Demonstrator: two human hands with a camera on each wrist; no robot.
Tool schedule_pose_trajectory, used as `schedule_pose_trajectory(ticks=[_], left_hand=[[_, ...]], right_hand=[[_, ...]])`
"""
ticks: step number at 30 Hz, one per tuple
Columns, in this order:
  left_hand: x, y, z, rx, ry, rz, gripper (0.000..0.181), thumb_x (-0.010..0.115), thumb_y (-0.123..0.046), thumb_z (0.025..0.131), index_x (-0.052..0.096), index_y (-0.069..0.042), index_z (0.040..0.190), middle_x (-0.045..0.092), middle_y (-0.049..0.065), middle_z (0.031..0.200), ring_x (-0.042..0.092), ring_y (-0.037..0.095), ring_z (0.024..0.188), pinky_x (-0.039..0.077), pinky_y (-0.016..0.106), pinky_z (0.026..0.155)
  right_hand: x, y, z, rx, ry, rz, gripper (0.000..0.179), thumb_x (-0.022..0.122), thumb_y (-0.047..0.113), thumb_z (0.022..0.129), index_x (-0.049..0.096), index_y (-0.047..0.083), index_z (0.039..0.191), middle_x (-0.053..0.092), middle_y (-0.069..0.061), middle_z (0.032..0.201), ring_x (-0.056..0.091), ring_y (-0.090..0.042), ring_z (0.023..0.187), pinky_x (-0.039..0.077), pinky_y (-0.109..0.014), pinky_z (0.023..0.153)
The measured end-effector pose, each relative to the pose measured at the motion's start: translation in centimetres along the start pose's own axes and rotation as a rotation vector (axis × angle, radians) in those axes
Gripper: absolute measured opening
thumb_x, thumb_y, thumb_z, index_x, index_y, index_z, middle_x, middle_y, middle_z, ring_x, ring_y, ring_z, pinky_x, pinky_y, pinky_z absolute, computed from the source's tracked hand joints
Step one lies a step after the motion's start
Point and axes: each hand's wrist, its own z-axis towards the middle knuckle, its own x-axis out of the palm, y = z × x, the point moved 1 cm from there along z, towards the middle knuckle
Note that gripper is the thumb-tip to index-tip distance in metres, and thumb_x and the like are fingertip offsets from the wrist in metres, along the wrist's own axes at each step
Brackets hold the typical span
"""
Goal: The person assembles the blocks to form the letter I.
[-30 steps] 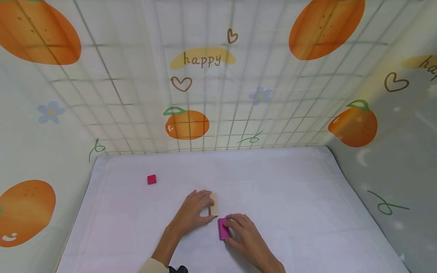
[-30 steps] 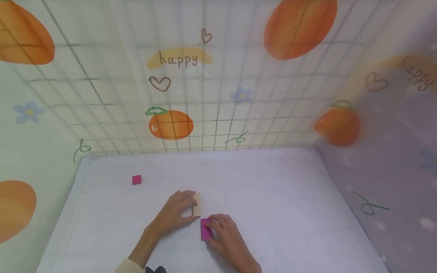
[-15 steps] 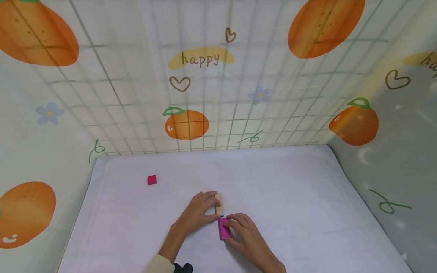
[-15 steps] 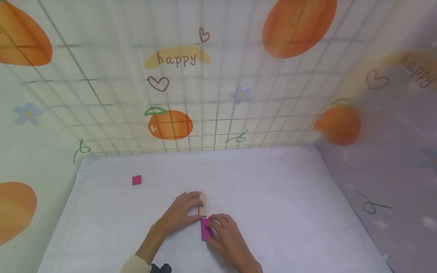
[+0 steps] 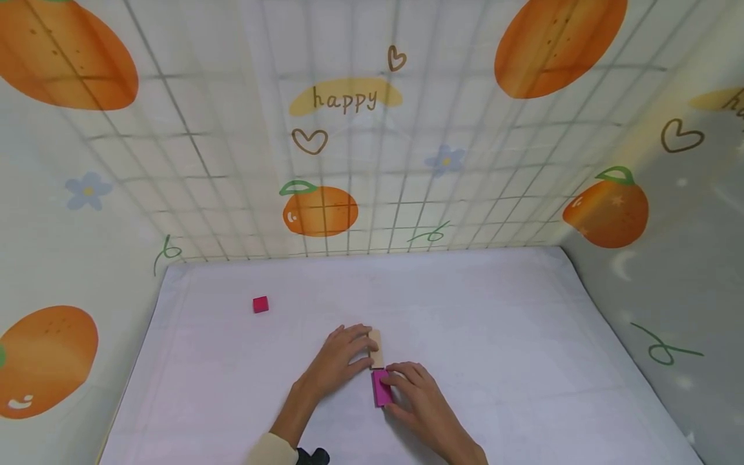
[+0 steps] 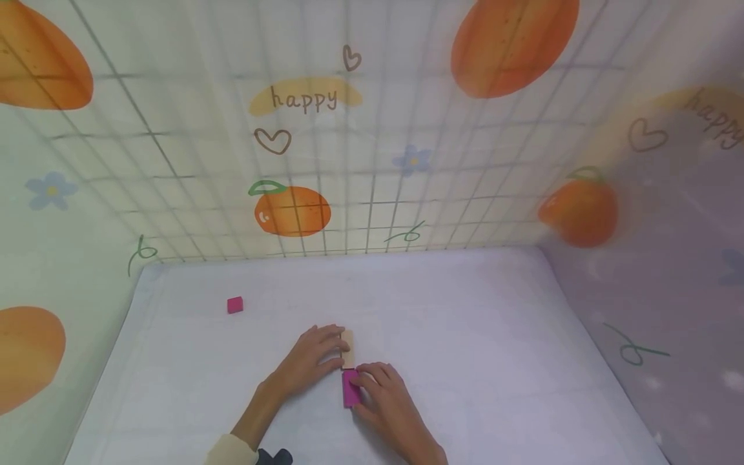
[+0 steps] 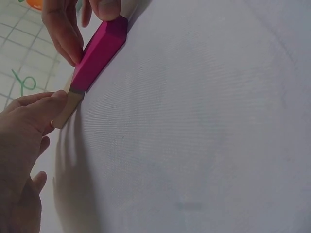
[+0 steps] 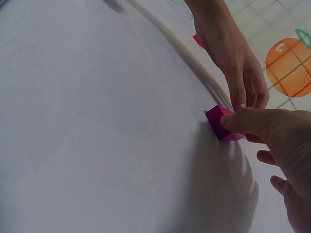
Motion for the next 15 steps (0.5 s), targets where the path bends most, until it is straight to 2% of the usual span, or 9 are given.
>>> schedule_pose_trajectory(ticks=[9,15], left_hand=[[0.24,-0.04,0.16,-0.002,0.012,-0.001,0.023,0.068,-0.031,0.096,0.067,-0.025,0.117,0.054,0.002,0.144,0.041,0.019,0.139,0.024,0.054,0.117],[0.16,-0.16,0.20,-0.016,0.037,-0.003,0.024,0.067,-0.033,0.096,0.067,-0.025,0.119,0.052,0.001,0.146,0.039,0.018,0.141,0.023,0.051,0.118]], right_hand=[[0.15,-0.21,0.02,-0.040,-0.032,-0.007,0.040,0.085,0.026,0.079,0.072,0.017,0.115,0.063,0.000,0.125,0.050,-0.020,0.120,0.046,-0.048,0.102],[0.18,-0.19,-0.01,-0.036,-0.033,-0.007,0.040,0.085,0.026,0.078,0.072,0.017,0.115,0.063,0.000,0.124,0.051,-0.021,0.120,0.046,-0.050,0.101]])
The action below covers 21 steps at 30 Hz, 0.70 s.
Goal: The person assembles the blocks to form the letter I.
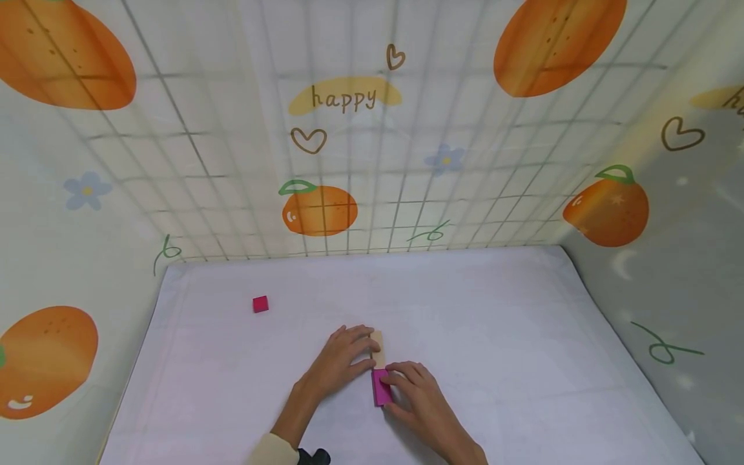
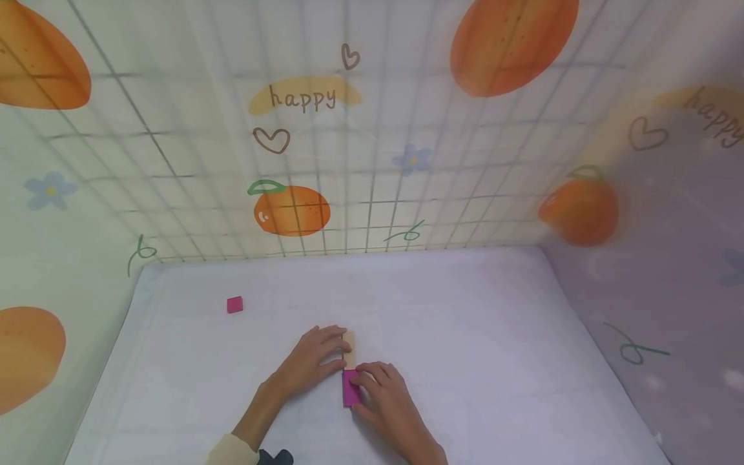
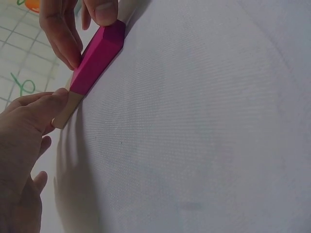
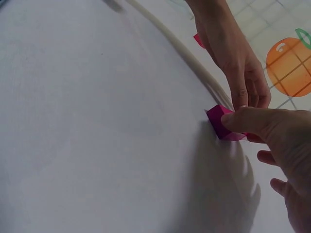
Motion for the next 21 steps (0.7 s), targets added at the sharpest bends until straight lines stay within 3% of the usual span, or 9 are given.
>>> schedule_pose_trajectory(ticks=[21], left_hand=[[-0.11,-0.15,0.02,-0.014,0.008,0.009,0.024,0.066,-0.033,0.096,0.067,-0.025,0.119,0.052,0.002,0.146,0.040,0.019,0.140,0.024,0.052,0.118]], right_hand=[[-0.17,0.16,0.13,0.004,0.020,-0.045,0.041,0.085,0.028,0.079,0.071,0.018,0.116,0.063,0.000,0.125,0.051,-0.023,0.121,0.044,-0.051,0.103]])
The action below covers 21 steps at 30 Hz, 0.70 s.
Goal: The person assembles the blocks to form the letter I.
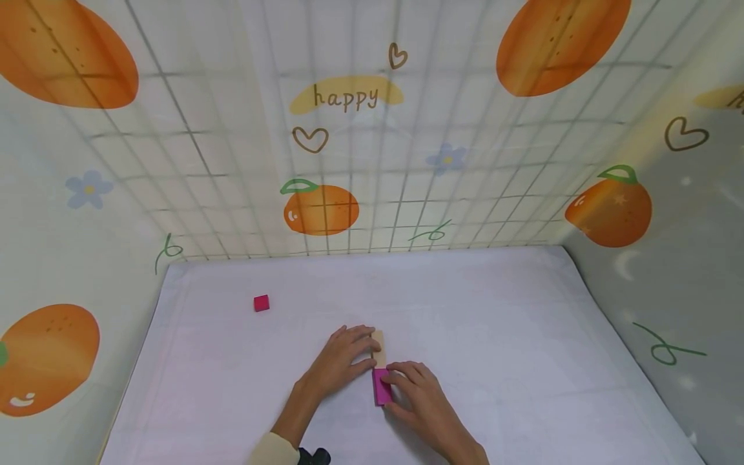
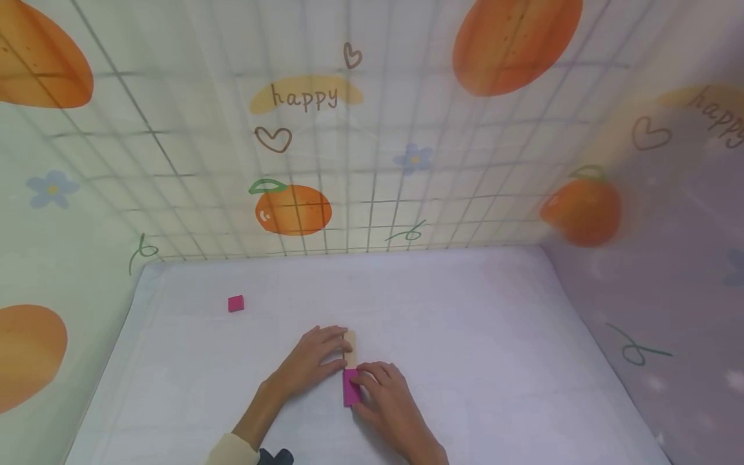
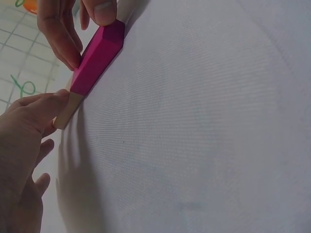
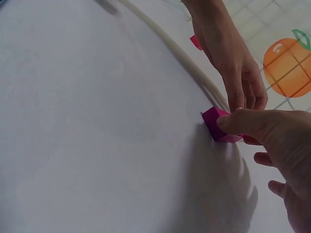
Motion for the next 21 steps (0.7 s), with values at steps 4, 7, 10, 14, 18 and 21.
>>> schedule_pose_trajectory(ticks=[4,7,10,14,18,21], left_hand=[[-0.1,0.0,0.0,-0.011,0.004,0.001,0.024,0.066,-0.034,0.096,0.068,-0.026,0.119,0.051,0.000,0.147,0.039,0.019,0.141,0.024,0.051,0.118],[-0.1,0.0,0.1,-0.008,-0.002,0.002,0.024,0.067,-0.033,0.096,0.068,-0.026,0.119,0.052,0.000,0.146,0.040,0.019,0.140,0.025,0.052,0.117],[0.0,0.0,0.1,-0.002,-0.010,0.006,0.024,0.068,-0.031,0.095,0.068,-0.025,0.118,0.054,0.001,0.145,0.041,0.021,0.140,0.026,0.052,0.116],[0.1,0.0,0.1,0.003,-0.011,0.011,0.023,0.068,-0.031,0.095,0.068,-0.026,0.118,0.054,0.002,0.144,0.042,0.021,0.139,0.026,0.053,0.116],[0.0,0.0,0.1,-0.003,-0.008,0.004,0.023,0.068,-0.031,0.096,0.068,-0.025,0.117,0.053,0.002,0.145,0.041,0.021,0.140,0.024,0.053,0.117],[0.0,0.0,0.1,-0.015,-0.006,-0.007,0.023,0.068,-0.032,0.095,0.069,-0.024,0.117,0.053,0.002,0.145,0.040,0.021,0.140,0.023,0.052,0.118]], right_hand=[[-0.1,0.0,0.0,-0.009,-0.022,0.027,0.045,0.084,0.028,0.080,0.069,0.019,0.121,0.061,-0.003,0.130,0.050,-0.025,0.123,0.045,-0.054,0.101],[-0.2,-0.1,0.0,-0.023,-0.054,0.052,0.046,0.082,0.027,0.083,0.067,0.019,0.126,0.059,-0.005,0.134,0.049,-0.028,0.126,0.045,-0.056,0.101],[-0.3,-0.3,0.2,-0.029,-0.077,0.066,0.045,0.078,0.027,0.087,0.066,0.017,0.129,0.058,-0.006,0.136,0.049,-0.028,0.127,0.044,-0.056,0.101],[-0.3,-0.6,0.9,-0.036,-0.091,0.076,0.044,0.078,0.025,0.088,0.065,0.015,0.129,0.057,-0.007,0.136,0.048,-0.028,0.128,0.042,-0.057,0.102],[-0.2,-1.0,1.6,-0.023,-0.071,0.092,0.049,0.077,0.026,0.088,0.063,0.014,0.133,0.056,-0.007,0.140,0.047,-0.029,0.130,0.040,-0.058,0.104],[0.0,-1.2,2.0,-0.012,-0.048,0.088,0.052,0.077,0.027,0.088,0.061,0.013,0.136,0.054,-0.006,0.143,0.045,-0.029,0.133,0.038,-0.059,0.106]])
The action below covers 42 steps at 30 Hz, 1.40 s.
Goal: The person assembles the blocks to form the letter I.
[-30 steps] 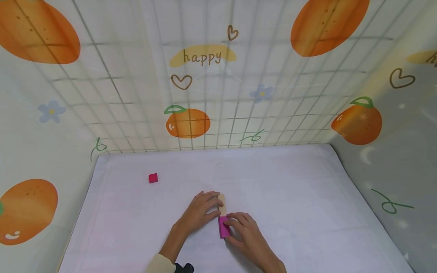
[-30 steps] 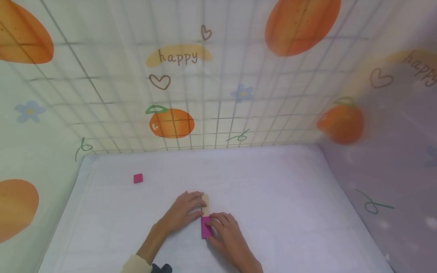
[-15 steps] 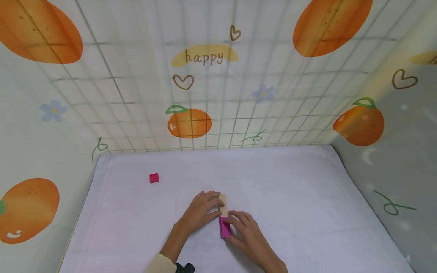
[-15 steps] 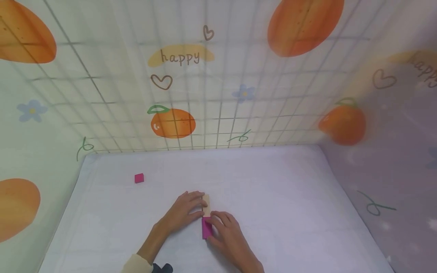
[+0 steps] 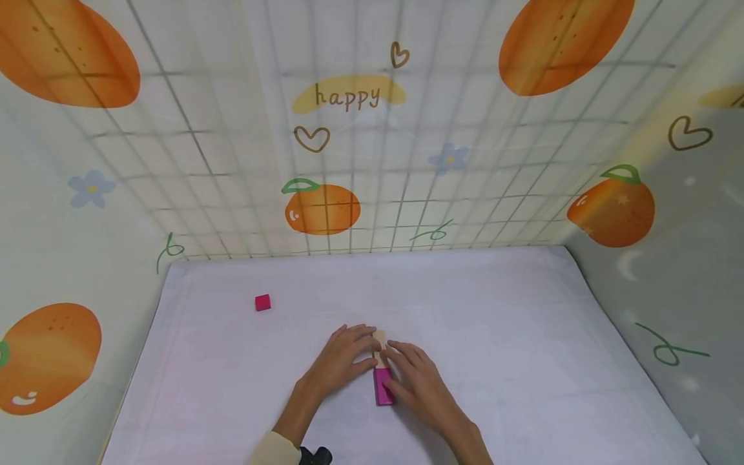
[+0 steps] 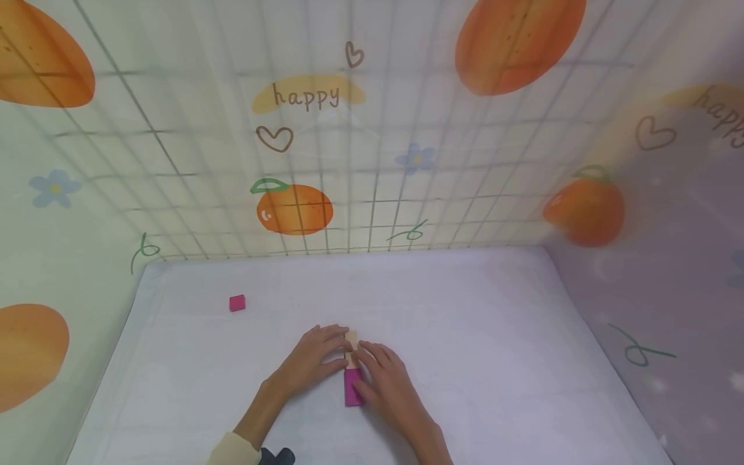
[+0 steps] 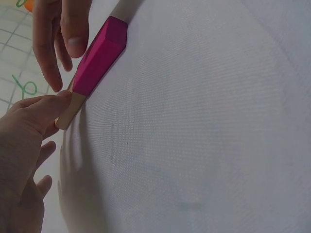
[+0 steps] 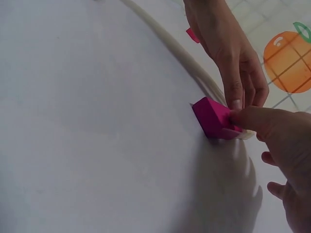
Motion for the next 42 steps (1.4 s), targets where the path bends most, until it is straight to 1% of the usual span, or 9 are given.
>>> schedule_pose_trajectory(ticks=[9,14,17,20,26,28,35,38,42], left_hand=[[-0.1,0.0,0.1,0.002,-0.004,0.021,0.023,0.068,-0.033,0.095,0.068,-0.026,0.117,0.054,0.001,0.145,0.042,0.022,0.140,0.025,0.053,0.116],[-1.0,0.4,-0.4,-0.020,0.017,0.054,0.030,0.066,-0.034,0.097,0.066,-0.027,0.126,0.050,0.001,0.148,0.038,0.022,0.142,0.021,0.053,0.118],[-1.9,1.4,-1.0,-0.042,0.008,0.078,0.035,0.064,-0.035,0.098,0.063,-0.028,0.131,0.048,-0.001,0.150,0.036,0.021,0.143,0.019,0.053,0.119],[-3.2,2.7,-1.8,-0.077,-0.025,0.094,0.038,0.065,-0.035,0.097,0.061,-0.029,0.134,0.049,-0.001,0.150,0.036,0.020,0.143,0.018,0.052,0.119],[-6.5,5.3,-2.9,-0.134,-0.112,0.129,0.040,0.070,-0.028,0.094,0.062,-0.026,0.134,0.056,0.003,0.142,0.044,0.023,0.136,0.021,0.056,0.117],[-7.6,6.0,-3.1,-0.155,-0.125,0.140,0.042,0.071,-0.027,0.093,0.062,-0.026,0.134,0.057,0.003,0.141,0.046,0.024,0.134,0.022,0.057,0.116],[-10.1,8.3,-3.6,-0.228,-0.130,0.182,0.044,0.070,-0.026,0.094,0.061,-0.022,0.137,0.056,0.006,0.142,0.046,0.029,0.134,0.028,0.058,0.114],[-10.9,9.3,-3.9,-0.269,-0.127,0.200,0.043,0.069,-0.026,0.094,0.061,-0.020,0.137,0.056,0.008,0.142,0.046,0.030,0.134,0.027,0.058,0.114],[-12.0,10.7,-4.5,-0.341,-0.122,0.208,0.046,0.071,-0.027,0.093,0.061,-0.019,0.137,0.057,0.010,0.141,0.046,0.032,0.134,0.025,0.060,0.114]], right_hand=[[0.2,-0.3,0.5,0.015,0.059,-0.009,0.048,0.075,0.028,0.089,0.063,0.013,0.133,0.056,-0.005,0.141,0.046,-0.028,0.133,0.035,-0.057,0.109],[0.3,-0.1,0.6,-0.007,0.039,0.009,0.046,0.076,0.025,0.088,0.064,0.011,0.130,0.057,-0.008,0.140,0.046,-0.030,0.132,0.034,-0.059,0.108],[0.4,0.0,0.6,0.002,0.035,0.002,0.044,0.077,0.026,0.087,0.066,0.011,0.128,0.057,-0.007,0.140,0.046,-0.030,0.133,0.033,-0.062,0.108],[0.4,0.0,0.5,0.019,0.036,-0.016,0.044,0.077,0.027,0.087,0.066,0.013,0.127,0.057,-0.005,0.140,0.046,-0.028,0.134,0.032,-0.063,0.108],[0.4,0.0,0.5,-0.018,-0.004,-0.017,0.044,0.079,0.022,0.085,0.067,0.010,0.125,0.059,-0.007,0.138,0.048,-0.031,0.132,0.033,-0.065,0.106],[0.5,0.0,0.5,-0.023,-0.010,-0.010,0.044,0.079,0.021,0.084,0.067,0.010,0.126,0.059,-0.008,0.138,0.048,-0.032,0.131,0.032,-0.066,0.106],[0.5,0.0,0.5,0.010,0.032,-0.021,0.045,0.077,0.023,0.087,0.065,0.011,0.129,0.056,-0.006,0.141,0.045,-0.031,0.134,0.029,-0.066,0.108],[0.4,0.0,0.5,0.019,0.045,-0.021,0.045,0.076,0.024,0.088,0.065,0.011,0.129,0.056,-0.006,0.142,0.044,-0.031,0.135,0.028,-0.066,0.109],[0.4,0.0,0.5,0.018,0.049,-0.025,0.045,0.075,0.024,0.088,0.065,0.012,0.130,0.055,-0.006,0.142,0.044,-0.032,0.135,0.028,-0.066,0.109]])
